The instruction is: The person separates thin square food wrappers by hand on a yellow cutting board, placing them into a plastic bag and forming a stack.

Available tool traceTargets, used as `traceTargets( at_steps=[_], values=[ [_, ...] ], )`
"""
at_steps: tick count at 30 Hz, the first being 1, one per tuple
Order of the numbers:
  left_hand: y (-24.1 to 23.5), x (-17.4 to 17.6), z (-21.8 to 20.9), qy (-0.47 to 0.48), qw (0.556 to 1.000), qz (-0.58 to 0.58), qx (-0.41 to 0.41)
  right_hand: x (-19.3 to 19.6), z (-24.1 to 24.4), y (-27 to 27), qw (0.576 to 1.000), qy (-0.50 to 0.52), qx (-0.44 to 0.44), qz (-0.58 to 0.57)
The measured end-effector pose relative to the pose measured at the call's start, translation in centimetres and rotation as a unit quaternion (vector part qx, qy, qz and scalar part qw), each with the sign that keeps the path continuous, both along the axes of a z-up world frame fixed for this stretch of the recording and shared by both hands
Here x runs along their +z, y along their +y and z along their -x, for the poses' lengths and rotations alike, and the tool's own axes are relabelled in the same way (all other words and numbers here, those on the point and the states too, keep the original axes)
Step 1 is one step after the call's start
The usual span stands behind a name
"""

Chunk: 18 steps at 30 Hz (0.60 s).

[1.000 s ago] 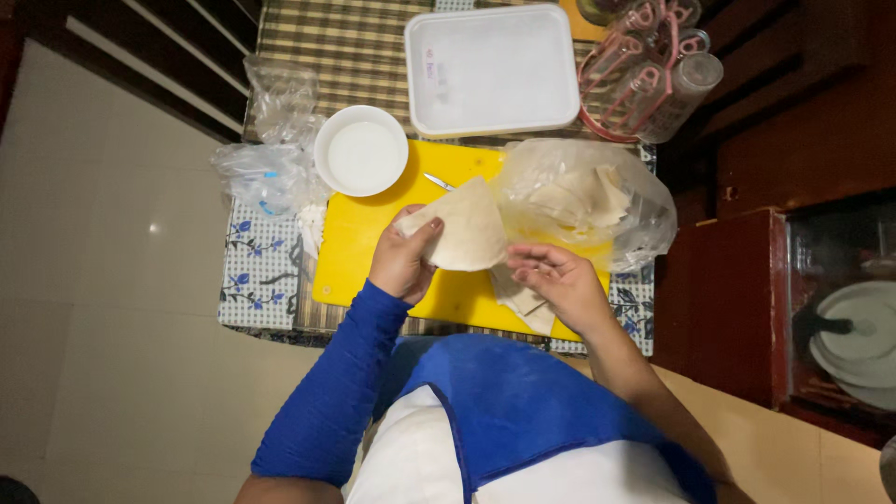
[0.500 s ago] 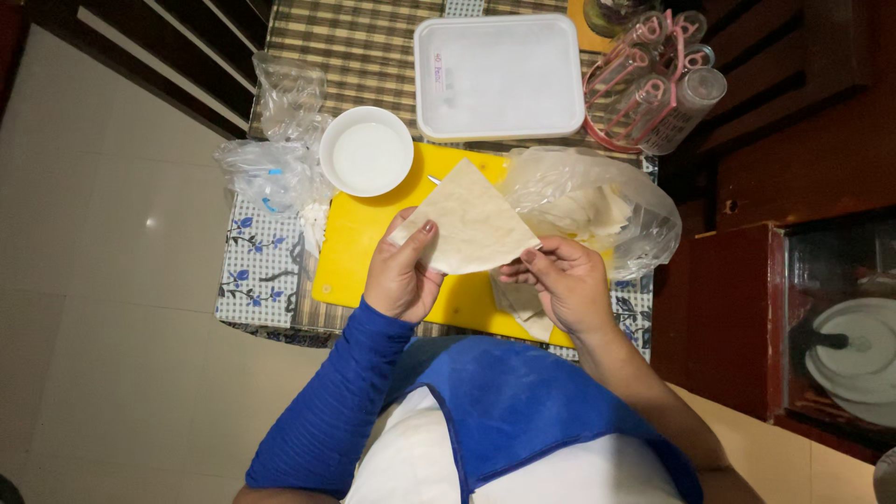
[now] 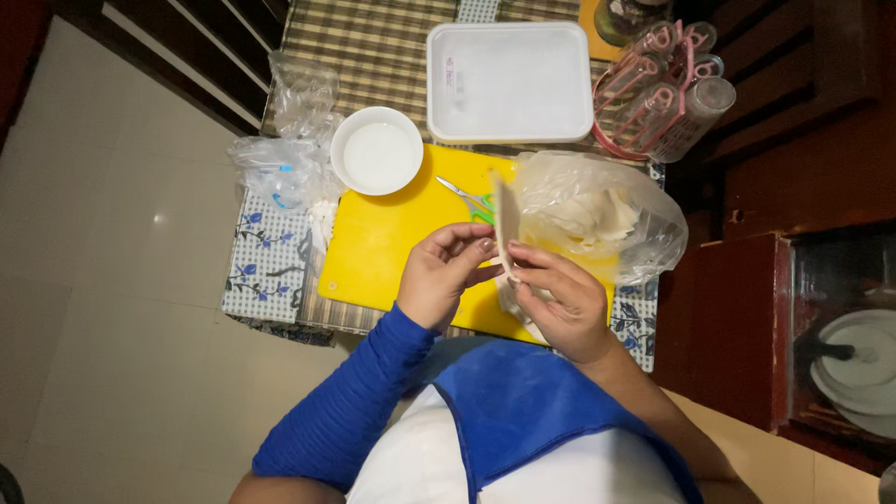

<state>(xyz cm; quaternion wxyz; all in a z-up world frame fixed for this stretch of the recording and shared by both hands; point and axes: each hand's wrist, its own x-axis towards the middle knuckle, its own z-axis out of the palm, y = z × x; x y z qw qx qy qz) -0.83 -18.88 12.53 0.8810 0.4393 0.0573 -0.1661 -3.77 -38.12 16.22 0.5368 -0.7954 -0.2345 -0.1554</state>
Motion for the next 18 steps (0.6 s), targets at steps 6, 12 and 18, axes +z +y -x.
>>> traceTargets(
  at_steps=[6,12,18],
  values=[
    [-0.5,0.4,0.5,-0.031,0.999,0.035,-0.014,0.5,0.3,0.1,1.0,-0.012,0.009,-0.008],
    [-0.3,-0.6,0.5,-0.027,0.999,0.028,-0.021,1.2,0.3,0.0,1.0,-0.009,0.007,0.002],
    [-0.1,-2.2,0.0,-0.066,0.995,-0.08,0.004,0.6,0.2,-0.4,1.0,0.006,-0.015,0.006]
  ],
)
